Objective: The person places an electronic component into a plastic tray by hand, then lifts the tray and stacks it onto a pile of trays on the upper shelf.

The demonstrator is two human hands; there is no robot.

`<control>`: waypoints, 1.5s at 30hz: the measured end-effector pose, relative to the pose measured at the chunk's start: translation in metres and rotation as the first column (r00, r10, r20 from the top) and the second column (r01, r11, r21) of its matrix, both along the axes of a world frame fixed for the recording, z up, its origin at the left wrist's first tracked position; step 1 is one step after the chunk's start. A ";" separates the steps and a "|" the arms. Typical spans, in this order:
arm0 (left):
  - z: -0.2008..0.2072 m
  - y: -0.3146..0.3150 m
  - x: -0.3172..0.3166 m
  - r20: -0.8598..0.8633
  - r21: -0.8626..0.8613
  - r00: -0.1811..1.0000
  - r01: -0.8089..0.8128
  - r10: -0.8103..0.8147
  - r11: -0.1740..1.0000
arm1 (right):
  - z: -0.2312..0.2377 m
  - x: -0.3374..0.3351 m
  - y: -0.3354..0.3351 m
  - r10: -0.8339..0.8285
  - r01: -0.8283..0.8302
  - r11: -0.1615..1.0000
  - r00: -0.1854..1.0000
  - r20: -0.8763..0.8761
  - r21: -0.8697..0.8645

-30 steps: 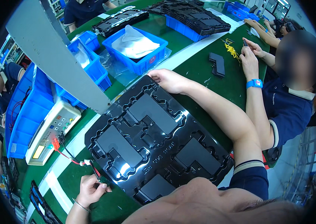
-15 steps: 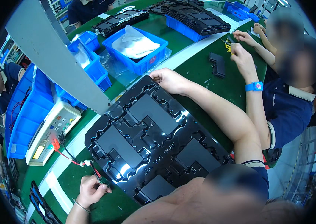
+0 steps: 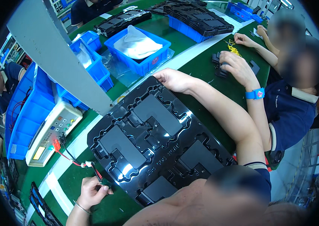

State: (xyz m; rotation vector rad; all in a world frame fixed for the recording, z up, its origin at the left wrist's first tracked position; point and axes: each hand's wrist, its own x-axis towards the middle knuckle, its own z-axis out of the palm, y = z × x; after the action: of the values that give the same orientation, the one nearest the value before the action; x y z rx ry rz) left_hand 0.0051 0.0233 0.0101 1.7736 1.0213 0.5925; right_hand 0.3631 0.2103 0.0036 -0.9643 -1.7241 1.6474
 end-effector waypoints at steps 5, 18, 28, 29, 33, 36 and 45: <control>0.001 0.000 0.001 -0.002 -0.005 1.000 -0.001 0.001 1.000 | -0.005 0.004 0.004 0.047 -0.049 0.998 0.997 -0.063 -0.042; 0.001 -0.001 0.002 0.011 -0.043 0.999 -0.032 0.033 0.999 | -0.015 0.000 0.005 -0.181 0.197 0.923 0.980 -0.081 0.330; 0.002 0.000 0.002 0.002 -0.038 1.000 -0.017 0.017 0.999 | 0.000 -0.004 -0.007 -0.253 0.249 0.949 0.968 -0.008 0.193; 0.002 -0.001 0.001 0.001 -0.039 1.000 -0.017 0.017 0.999 | -0.003 -0.005 -0.006 -0.252 0.249 0.949 0.968 -0.009 0.192; -0.001 0.000 0.001 -0.004 -0.025 1.000 -0.016 0.016 1.000 | -0.012 -0.003 0.000 -0.184 0.180 0.955 0.983 -0.004 0.237; -0.001 -0.001 0.001 0.004 -0.021 1.000 -0.023 0.023 1.000 | -0.013 -0.003 0.001 -0.133 0.143 0.963 0.989 -0.056 0.227; -0.001 -0.001 0.001 0.015 -0.014 0.999 -0.030 0.030 0.999 | -0.005 -0.014 -0.012 -0.171 0.159 0.908 0.985 -0.003 0.388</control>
State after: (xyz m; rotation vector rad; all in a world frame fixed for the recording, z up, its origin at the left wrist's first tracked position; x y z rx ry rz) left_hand 0.0061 0.0228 0.0088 1.7420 1.0407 0.6156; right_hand 0.3495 0.1987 -0.0012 -0.9154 -1.8409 1.1306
